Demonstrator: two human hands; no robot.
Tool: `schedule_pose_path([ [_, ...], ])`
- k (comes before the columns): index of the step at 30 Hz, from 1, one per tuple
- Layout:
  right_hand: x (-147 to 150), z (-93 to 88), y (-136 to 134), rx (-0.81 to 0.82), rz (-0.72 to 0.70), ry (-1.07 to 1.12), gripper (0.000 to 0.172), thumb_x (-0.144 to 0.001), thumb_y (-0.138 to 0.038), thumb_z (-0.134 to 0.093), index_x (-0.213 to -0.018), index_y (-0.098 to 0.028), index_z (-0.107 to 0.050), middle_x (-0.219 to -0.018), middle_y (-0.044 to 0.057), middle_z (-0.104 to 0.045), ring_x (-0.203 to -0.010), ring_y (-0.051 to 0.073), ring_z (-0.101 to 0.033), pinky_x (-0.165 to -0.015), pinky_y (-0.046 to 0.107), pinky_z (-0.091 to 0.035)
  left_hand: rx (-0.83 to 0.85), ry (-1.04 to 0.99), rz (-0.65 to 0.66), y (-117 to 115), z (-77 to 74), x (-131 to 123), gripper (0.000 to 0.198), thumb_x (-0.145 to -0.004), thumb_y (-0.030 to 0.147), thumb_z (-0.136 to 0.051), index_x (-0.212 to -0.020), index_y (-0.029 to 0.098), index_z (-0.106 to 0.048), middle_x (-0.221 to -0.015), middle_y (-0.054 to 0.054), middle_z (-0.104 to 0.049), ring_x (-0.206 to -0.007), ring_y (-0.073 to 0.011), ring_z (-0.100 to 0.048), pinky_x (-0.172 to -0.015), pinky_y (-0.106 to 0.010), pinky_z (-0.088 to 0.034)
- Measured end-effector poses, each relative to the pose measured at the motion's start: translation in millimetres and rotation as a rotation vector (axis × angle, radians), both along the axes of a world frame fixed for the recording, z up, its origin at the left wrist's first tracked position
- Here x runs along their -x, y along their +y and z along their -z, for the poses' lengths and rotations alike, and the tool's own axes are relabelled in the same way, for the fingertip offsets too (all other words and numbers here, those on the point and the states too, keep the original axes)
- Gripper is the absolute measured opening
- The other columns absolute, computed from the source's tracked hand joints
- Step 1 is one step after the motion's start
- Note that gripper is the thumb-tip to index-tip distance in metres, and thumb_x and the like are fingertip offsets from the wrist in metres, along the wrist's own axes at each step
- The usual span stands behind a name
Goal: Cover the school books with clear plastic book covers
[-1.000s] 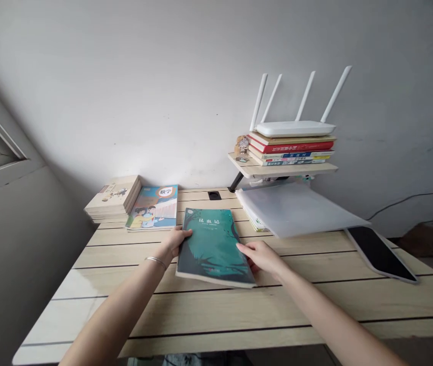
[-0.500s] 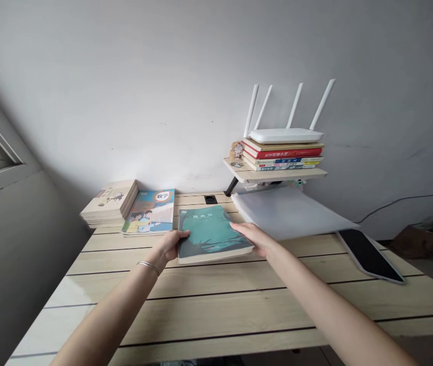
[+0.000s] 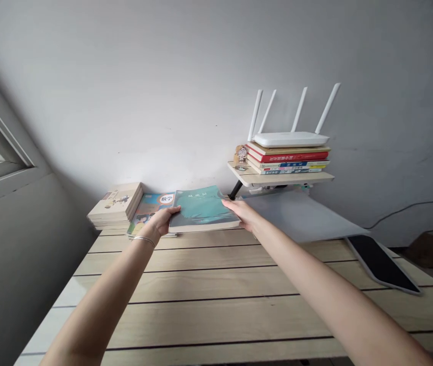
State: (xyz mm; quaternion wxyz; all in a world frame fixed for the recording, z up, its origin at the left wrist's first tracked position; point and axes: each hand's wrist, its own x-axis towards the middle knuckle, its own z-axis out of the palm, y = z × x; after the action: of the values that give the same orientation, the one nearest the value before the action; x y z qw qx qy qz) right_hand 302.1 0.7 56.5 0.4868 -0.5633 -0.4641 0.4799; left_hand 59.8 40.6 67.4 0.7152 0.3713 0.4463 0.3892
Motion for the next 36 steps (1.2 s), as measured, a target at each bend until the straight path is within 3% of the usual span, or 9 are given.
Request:
schedule_pose_path([
  [6, 11, 56.7, -25, -0.22, 0.088, -0.293, 0.048, -0.071, -0.064, -0.053, -0.066, -0.017, -0.059, -0.058, 0.001, -0.057, -0.063, 0.018, -0.053, -0.057, 0.026, -0.039, -0.135, 0.116, -0.112, -40, 39.5, 11, 0.017, -0.075, 0.008, -0.061, -0.091, 0.013, -0.057, -0.069, -0.004, -0.067, -0.065, -0.0155, -0.065, -0.062, -0.026, -0.055],
  [9, 26, 74.1, -24, -0.24, 0.09, -0.337, 0.052, -0.071, -0.068, -0.048, -0.062, -0.018, -0.055, -0.055, 0.0, -0.051, -0.06, 0.016, -0.048, -0.054, 0.026, -0.036, -0.198, 0.23, -0.12, -42, 53.8, 24, 0.015, -0.077, 0.016, -0.061, -0.091, 0.014, -0.056, -0.072, -0.004, -0.066, -0.067, -0.0162, -0.065, -0.062, -0.026, -0.054],
  [12, 45, 68.5, -7, -0.252, 0.078, -0.349, 0.052, -0.072, -0.069, -0.046, -0.061, -0.018, -0.052, -0.054, -0.001, -0.048, -0.058, 0.015, -0.045, -0.053, 0.025, -0.034, -0.249, 0.296, -0.147, -26, 47.5, 45, 0.02, -0.075, 0.021, -0.066, -0.091, 0.015, -0.057, -0.074, -0.004, -0.067, -0.069, -0.0168, -0.065, -0.063, -0.026, -0.053],
  [17, 89, 47.5, 41, -0.278, 0.079, -0.356, 0.05, -0.072, -0.068, -0.044, -0.056, -0.02, -0.043, -0.052, -0.002, -0.039, -0.056, 0.013, -0.04, -0.05, 0.024, -0.03, -0.362, 0.428, -0.208, 16, 20.8, 90, 0.039, -0.066, 0.024, -0.074, -0.1, 0.013, -0.058, -0.085, -0.008, -0.066, -0.078, -0.0201, -0.064, -0.071, -0.03, -0.051],
  [20, 114, 50.5, 67, -0.279, 0.078, -0.372, 0.049, -0.071, -0.067, -0.044, -0.053, -0.021, -0.036, -0.05, -0.004, -0.033, -0.054, 0.012, -0.036, -0.048, 0.024, -0.027, -0.424, 0.571, -0.306, 32, 18.7, 110, 0.051, -0.063, 0.019, -0.075, -0.109, 0.013, -0.054, -0.092, -0.009, -0.063, -0.09, -0.0233, -0.061, -0.082, -0.034, -0.047],
  [26, 134, 85.8, 93, -0.212, 0.068, -0.412, 0.048, -0.068, -0.064, -0.046, -0.048, -0.023, -0.03, -0.046, -0.005, -0.027, -0.05, 0.011, -0.03, -0.046, 0.024, -0.023, -0.587, 0.732, -0.422, 8, 60.0, 128, 0.026, -0.067, 0.01, -0.066, -0.091, 0.017, -0.059, -0.119, -0.012, -0.053, -0.119, -0.0265, -0.045, -0.103, -0.037, -0.032],
  [29, 133, 95.1, 96, -0.186, 0.068, -0.419, 0.047, -0.068, -0.064, -0.045, -0.05, -0.022, -0.033, -0.047, -0.005, -0.029, -0.05, 0.011, -0.031, -0.046, 0.024, -0.024, -0.744, 0.811, -0.523, -10, 82.9, 141, 0.023, -0.074, 0.015, -0.061, -0.097, 0.019, -0.061, -0.125, -0.013, -0.051, -0.122, -0.0262, -0.043, -0.105, -0.037, -0.029],
  [33, 135, 93.2, 101, -0.172, 0.057, -0.43, 0.047, -0.07, -0.065, -0.042, -0.053, -0.021, -0.042, -0.05, -0.003, -0.039, -0.052, 0.012, -0.037, -0.048, 0.023, -0.028, -0.617, 0.756, -0.52, -18, 97.2, 150, 0.031, -0.071, 0.023, -0.067, -0.101, 0.019, -0.063, -0.097, -0.009, -0.065, -0.099, -0.0255, -0.058, -0.092, -0.036, -0.041],
  [36, 141, 90.6, 103, -0.177, 0.043, -0.457, 0.047, -0.07, -0.064, -0.041, -0.053, -0.021, -0.042, -0.05, -0.002, -0.041, -0.052, 0.013, -0.038, -0.048, 0.024, -0.029, -0.556, 0.7, -0.525, -17, 99.3, 149, 0.035, -0.064, 0.02, -0.073, -0.099, 0.02, -0.066, -0.081, -0.005, -0.065, -0.09, -0.0247, -0.06, -0.088, -0.034, -0.043],
])
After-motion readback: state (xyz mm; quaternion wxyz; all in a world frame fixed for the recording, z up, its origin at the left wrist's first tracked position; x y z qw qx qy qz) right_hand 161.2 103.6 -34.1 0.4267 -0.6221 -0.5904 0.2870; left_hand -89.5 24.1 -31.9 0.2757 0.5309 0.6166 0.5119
